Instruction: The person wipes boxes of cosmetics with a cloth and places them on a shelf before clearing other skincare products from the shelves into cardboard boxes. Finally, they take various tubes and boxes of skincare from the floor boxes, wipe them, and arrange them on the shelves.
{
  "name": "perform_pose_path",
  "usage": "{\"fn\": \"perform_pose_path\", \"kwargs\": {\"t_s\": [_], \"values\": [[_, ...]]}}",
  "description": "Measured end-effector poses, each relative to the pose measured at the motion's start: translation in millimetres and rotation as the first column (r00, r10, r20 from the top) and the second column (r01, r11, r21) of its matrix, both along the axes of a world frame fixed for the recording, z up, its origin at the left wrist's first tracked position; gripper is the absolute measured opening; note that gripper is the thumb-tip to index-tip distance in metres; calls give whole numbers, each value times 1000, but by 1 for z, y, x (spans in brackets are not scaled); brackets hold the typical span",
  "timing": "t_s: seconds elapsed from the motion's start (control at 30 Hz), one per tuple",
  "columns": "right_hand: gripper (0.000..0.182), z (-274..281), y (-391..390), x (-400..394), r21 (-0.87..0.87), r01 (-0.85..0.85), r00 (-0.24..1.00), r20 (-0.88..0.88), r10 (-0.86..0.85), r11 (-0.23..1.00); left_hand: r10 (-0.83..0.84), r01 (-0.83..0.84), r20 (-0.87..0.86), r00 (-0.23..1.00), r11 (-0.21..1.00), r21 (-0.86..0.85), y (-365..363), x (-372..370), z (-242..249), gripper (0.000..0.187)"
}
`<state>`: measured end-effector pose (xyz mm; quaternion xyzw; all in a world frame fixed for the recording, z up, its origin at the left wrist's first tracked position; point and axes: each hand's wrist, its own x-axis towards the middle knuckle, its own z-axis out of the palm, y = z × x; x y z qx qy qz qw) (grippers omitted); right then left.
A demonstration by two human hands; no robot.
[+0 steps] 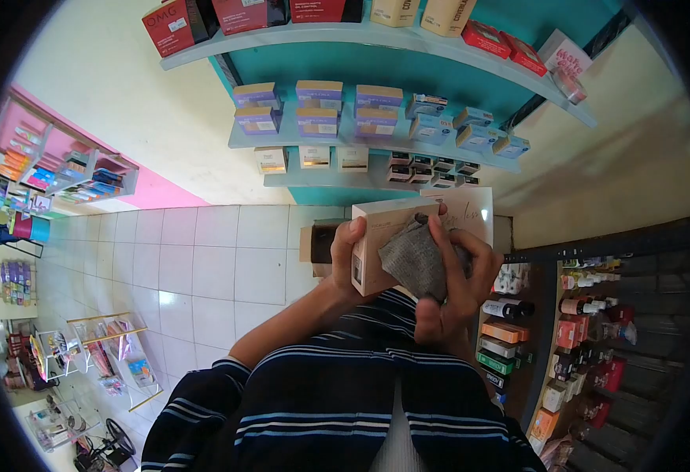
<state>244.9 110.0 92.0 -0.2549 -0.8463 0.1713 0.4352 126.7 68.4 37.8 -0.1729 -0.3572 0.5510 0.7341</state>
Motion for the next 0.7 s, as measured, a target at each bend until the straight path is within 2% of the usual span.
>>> {"fn": "perform_pose_path", "kwargs": {"t_s": [0.07,0.1,0.17,0.2,0.23,0.27,0.33,0.37,0.4,0.43,0.7], "values": [[46,1,-4,0,31,65,995,69,-67,997,-109,113,178,978,994,-13,-1,2,1,90],[44,2,-6,1,65,125,982,135,-133,990,-1,2,48,999,1000,-3,-1,3,0,90],[42,1,-7,1,99,133,980,135,-146,986,107,-106,-81,991,994,21,0,0,-4,90],[41,1,-7,1,133,138,978,136,-156,981,267,-191,-629,730,964,187,1,-6,-7,88],[41,1,-8,1,133,140,978,136,-158,981,393,-156,-902,178,917,368,2,-10,-7,88],[41,0,-7,1,121,126,987,88,-137,985,392,-154,-902,179,917,368,2,-9,-5,88],[40,-4,-6,-1,111,113,992,40,-118,987,249,-167,-961,121,959,228,2,-6,8,94],[40,-8,-5,-2,62,75,996,-42,-73,995,199,-172,-975,103,969,180,2,-4,14,96],[40,-9,-5,-4,16,34,991,-127,-31,999,251,-265,-961,117,940,213,2,0,17,93],[40,-9,-5,-4,17,36,991,-127,-33,999,303,-357,-945,125,902,242,2,2,19,91],[38,-7,-4,-6,45,17,992,-127,-11,999,277,-387,-948,157,900,199,1,1,13,91]]}}
